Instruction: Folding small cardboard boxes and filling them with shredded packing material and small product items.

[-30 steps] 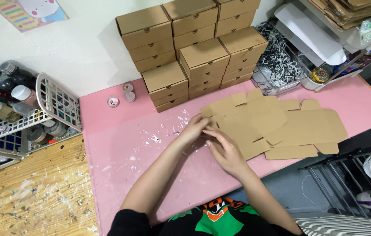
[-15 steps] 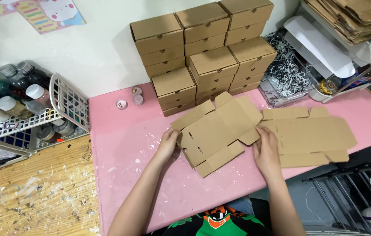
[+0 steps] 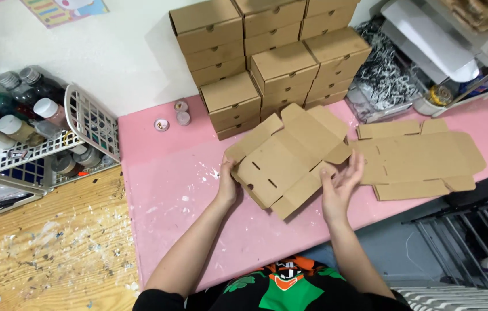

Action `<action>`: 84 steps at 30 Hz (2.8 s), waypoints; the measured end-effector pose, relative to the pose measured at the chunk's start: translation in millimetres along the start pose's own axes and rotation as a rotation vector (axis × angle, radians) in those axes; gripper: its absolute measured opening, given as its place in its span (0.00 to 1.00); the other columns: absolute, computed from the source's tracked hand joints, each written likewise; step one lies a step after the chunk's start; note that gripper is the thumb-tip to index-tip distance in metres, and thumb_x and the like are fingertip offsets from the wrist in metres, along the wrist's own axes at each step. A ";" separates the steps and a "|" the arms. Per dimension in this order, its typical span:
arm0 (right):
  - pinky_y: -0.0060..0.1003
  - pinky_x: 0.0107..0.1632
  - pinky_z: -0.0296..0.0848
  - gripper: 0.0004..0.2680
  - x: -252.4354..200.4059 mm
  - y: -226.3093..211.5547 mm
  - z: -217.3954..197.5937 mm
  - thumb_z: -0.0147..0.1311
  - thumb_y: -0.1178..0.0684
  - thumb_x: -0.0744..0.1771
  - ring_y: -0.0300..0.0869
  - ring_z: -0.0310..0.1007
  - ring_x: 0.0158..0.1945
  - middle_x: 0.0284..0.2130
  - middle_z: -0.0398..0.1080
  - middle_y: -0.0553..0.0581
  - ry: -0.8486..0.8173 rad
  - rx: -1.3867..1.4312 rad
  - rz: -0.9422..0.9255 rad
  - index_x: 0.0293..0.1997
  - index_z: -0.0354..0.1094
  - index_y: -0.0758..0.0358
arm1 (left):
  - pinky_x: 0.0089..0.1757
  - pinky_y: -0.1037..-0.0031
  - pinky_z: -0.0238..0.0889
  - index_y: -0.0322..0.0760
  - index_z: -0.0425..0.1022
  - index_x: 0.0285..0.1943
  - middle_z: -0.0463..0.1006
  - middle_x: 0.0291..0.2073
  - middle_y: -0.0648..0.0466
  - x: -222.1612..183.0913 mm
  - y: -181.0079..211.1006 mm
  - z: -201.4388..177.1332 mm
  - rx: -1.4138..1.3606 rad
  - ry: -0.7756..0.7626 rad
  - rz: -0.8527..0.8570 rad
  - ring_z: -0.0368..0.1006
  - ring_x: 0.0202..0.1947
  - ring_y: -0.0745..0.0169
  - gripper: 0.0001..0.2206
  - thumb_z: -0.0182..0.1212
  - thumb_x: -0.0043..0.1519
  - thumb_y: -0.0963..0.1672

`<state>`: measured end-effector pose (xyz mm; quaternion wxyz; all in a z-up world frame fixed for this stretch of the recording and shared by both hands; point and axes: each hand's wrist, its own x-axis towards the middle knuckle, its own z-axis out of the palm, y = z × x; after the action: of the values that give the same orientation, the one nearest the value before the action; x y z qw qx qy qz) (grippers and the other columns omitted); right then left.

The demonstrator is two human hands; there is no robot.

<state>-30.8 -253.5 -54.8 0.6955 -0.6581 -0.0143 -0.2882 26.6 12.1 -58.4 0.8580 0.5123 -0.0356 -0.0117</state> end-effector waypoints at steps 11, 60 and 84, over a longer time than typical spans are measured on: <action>0.39 0.65 0.70 0.33 14.0 4.9 -2.8 0.56 0.73 0.64 0.47 0.62 0.67 0.68 0.55 0.66 -0.008 0.257 0.221 0.76 0.39 0.65 | 0.72 0.53 0.43 0.41 0.33 0.81 0.42 0.79 0.41 -22.5 44.1 32.3 0.183 -0.550 0.117 0.42 0.79 0.46 0.58 0.61 0.51 0.68; 0.44 0.58 0.71 0.14 26.8 -4.3 -14.4 0.41 0.51 0.70 0.47 0.71 0.56 0.53 0.70 0.61 -0.051 0.428 0.545 0.60 0.63 0.65 | 0.74 0.45 0.36 0.44 0.31 0.84 0.30 0.81 0.37 9.7 30.5 51.2 0.685 -0.894 0.429 0.30 0.82 0.31 0.64 0.65 0.44 0.68; 0.42 0.75 0.50 0.34 13.4 -24.9 -43.2 0.67 0.64 0.58 0.49 0.47 0.78 0.73 0.51 0.63 -0.407 0.084 0.253 0.72 0.52 0.67 | 0.73 0.51 0.43 0.44 0.60 0.77 0.43 0.79 0.41 9.6 8.9 50.9 0.420 -0.650 0.187 0.41 0.82 0.39 0.34 0.58 0.64 0.57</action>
<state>-45.7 -297.7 -32.6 0.7355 -0.6697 -0.0837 -0.0596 32.3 -28.9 -26.1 0.6760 0.6407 -0.3533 -0.0874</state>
